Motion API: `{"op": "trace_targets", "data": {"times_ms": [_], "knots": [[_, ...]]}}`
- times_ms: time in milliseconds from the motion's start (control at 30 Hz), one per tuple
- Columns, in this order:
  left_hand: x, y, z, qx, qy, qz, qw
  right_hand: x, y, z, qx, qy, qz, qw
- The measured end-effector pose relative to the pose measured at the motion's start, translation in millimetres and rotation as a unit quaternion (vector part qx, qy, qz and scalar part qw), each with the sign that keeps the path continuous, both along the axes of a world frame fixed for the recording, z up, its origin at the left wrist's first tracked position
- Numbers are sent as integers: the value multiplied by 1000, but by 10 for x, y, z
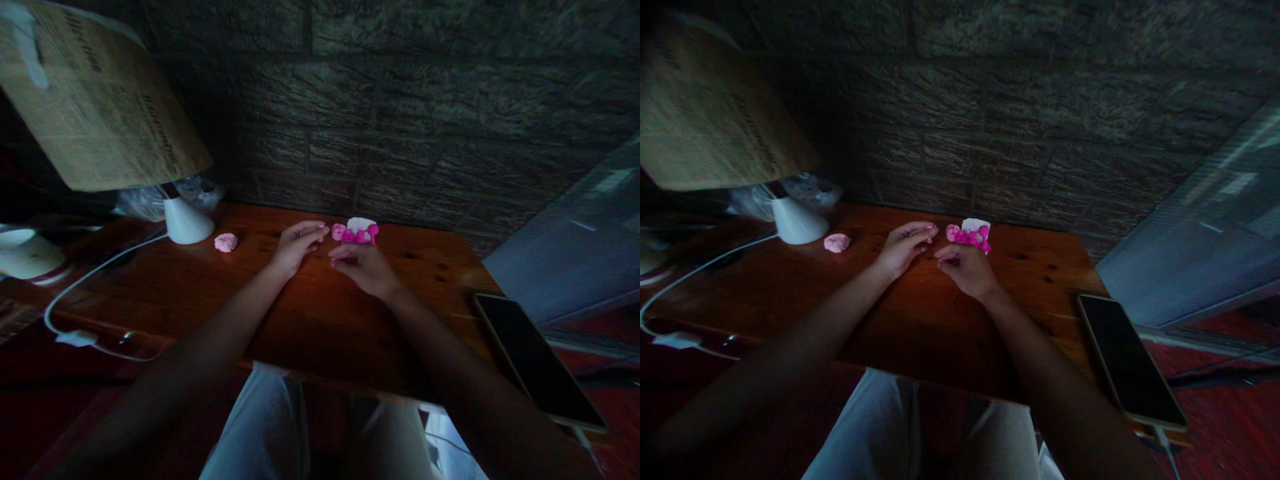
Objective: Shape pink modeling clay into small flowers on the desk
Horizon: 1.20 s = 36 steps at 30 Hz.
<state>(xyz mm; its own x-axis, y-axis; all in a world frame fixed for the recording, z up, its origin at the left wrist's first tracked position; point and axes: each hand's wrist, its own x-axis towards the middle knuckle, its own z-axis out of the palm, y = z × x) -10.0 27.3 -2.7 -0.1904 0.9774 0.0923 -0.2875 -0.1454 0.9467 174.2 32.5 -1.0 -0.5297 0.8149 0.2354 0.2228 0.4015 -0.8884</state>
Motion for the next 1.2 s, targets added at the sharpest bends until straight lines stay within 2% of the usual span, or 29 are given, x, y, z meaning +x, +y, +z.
{"op": "trace_targets", "data": {"times_ms": [133,400,600,933,1200], "knots": [[-2,6,-10,1,-1,-3,1000,-4,-10,3,-9,3,6,1000],[-17,19,-33,2,4,0,1000,4,-15,54,58,19,22,998],[1,-3,7,-8,7,4,1000,-8,0,-19,37,-7,21,999],[65,-41,77,-6,15,2,1000,-42,-44,-42,57,-59,23,996],[97,-48,66,5,47,-2,999,-32,-18,-74,70,-60,28,995]]}}
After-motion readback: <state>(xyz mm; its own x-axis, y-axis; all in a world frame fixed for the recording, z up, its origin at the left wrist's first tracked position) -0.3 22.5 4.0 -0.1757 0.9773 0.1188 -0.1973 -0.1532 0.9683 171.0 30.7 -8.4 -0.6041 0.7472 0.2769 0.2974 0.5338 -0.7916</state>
